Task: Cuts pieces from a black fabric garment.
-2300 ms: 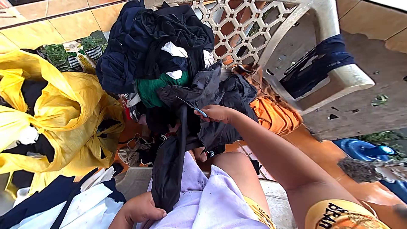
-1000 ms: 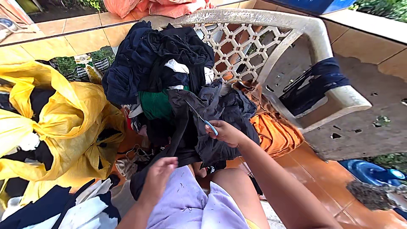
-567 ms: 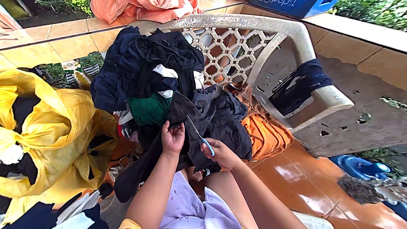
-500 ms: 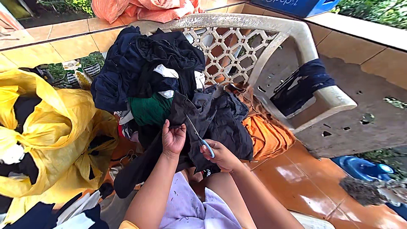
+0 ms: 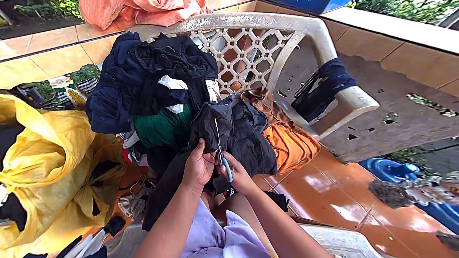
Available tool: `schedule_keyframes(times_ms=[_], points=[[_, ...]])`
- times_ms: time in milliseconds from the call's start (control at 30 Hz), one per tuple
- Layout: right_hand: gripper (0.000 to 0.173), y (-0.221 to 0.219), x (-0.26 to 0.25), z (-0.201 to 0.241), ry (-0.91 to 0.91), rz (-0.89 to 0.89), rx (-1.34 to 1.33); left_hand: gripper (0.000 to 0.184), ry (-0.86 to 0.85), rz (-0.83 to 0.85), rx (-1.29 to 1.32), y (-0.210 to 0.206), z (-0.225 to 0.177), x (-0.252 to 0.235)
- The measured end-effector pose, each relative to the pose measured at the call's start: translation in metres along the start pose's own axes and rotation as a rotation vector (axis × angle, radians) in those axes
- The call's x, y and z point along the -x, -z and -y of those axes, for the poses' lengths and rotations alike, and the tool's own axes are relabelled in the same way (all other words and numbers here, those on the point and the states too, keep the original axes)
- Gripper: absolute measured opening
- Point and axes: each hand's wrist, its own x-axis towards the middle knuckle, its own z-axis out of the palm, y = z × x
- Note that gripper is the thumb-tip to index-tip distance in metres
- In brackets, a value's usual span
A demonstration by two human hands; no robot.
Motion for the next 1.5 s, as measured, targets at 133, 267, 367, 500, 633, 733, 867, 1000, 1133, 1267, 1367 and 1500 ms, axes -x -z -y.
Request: schedule_keyframes(times_ms=[133,267,367,500,633,733,867,1000,1133,1267,1367,1500], points=[[0.048,-0.002,0.000,0.000,0.080,-0.016,0.032,0.033,-0.003,-0.051,0.074,-0.007,0.005,0.007],[0.043,0.001,0.002,0.000,0.114,-0.004,0.045,0.033,0.012,-0.072,0.086,-0.013,0.003,0.011],[0.027,0.002,0.002,0.000,0.153,-0.012,0.028,0.035,0.018,-0.078,0.110,-0.018,0.001,0.012],[0.017,0.004,0.003,0.000,0.171,-0.026,-0.007,0.032,-0.001,-0.065,0.184,-0.023,0.001,0.016],[0.024,0.008,0.005,0.005,0.168,0.016,-0.013,0.034,-0.022,-0.038,0.220,-0.024,0.000,0.019],[0.041,0.013,0.004,0.007,0.188,0.055,0.059,0.038,-0.017,0.004,0.329,-0.024,-0.003,0.020],[0.048,0.014,0.000,0.006,0.250,0.064,0.115,0.027,-0.010,0.161,0.462,-0.023,-0.009,0.013],[0.047,0.011,-0.006,0.006,0.331,0.035,0.111,0.030,0.013,0.176,0.449,-0.027,-0.008,0.011],[0.042,0.008,-0.012,0.013,0.371,-0.020,0.063,0.034,0.041,0.167,0.335,-0.025,0.000,0.016],[0.041,0.010,-0.015,0.017,0.390,-0.029,0.086,0.030,0.039,0.166,0.271,-0.025,0.002,0.019],[0.040,0.010,-0.014,0.020,0.377,-0.031,0.093,0.028,0.038,0.164,0.266,-0.026,0.002,0.019],[0.044,0.009,-0.011,0.025,0.370,-0.030,0.150,0.031,0.065,0.176,0.264,-0.026,0.002,0.019]])
